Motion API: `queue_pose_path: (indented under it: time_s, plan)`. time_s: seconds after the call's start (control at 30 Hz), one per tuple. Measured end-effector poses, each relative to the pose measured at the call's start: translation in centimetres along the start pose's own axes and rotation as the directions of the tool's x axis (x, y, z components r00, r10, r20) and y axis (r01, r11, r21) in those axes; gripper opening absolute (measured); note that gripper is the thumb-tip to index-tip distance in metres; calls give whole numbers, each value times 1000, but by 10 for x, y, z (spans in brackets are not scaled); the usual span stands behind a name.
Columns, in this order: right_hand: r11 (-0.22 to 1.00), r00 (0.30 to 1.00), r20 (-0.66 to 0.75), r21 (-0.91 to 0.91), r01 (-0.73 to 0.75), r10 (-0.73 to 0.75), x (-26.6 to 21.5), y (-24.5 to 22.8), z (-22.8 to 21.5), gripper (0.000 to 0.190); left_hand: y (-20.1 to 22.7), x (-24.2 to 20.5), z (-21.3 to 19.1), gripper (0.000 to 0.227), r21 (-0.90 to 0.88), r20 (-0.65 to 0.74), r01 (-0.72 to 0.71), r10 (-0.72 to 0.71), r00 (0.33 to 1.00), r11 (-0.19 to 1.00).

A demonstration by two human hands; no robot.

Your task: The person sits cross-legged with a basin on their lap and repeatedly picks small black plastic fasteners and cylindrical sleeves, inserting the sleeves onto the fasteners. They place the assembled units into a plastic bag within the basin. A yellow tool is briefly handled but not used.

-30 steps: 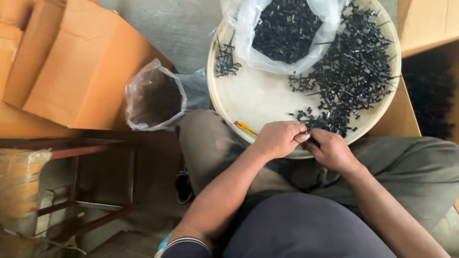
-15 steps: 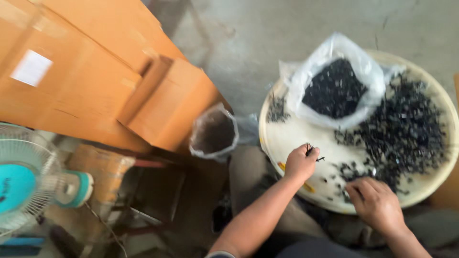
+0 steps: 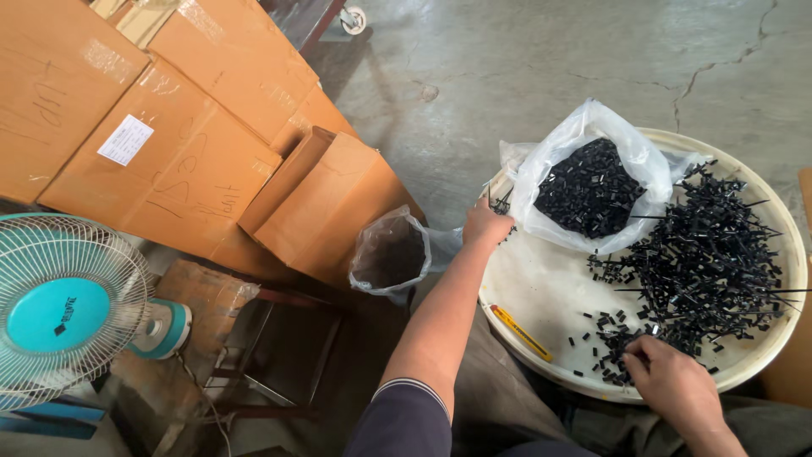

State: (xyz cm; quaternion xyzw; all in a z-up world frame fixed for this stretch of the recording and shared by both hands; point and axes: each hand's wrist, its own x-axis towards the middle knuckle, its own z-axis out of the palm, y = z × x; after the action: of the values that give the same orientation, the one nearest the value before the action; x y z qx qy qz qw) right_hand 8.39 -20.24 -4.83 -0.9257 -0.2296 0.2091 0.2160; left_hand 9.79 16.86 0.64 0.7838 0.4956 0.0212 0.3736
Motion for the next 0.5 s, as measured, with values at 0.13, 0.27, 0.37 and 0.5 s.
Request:
queue_pose_path:
  time_s: [0.13,0.27,0.37,0.5]
  plan:
    - [995,997,-26,-67,68,-70,0,0,0,24,2,-22,6,84,213,-143,-116,148,979,970]
    - [992,994,-74,-101,75,-83,-1,3,1,24,5,-73,51,72,476,-185,-520,659,729,709]
    - [994,994,-78,-91,65,-72,0,0,5,28,15,-103,87,76,376,324,-737,666,672,561]
    - [993,989,-102,-70,96,-103,0,-2,-2,30,21,-114,110,64,449,236,-738,729,642,504]
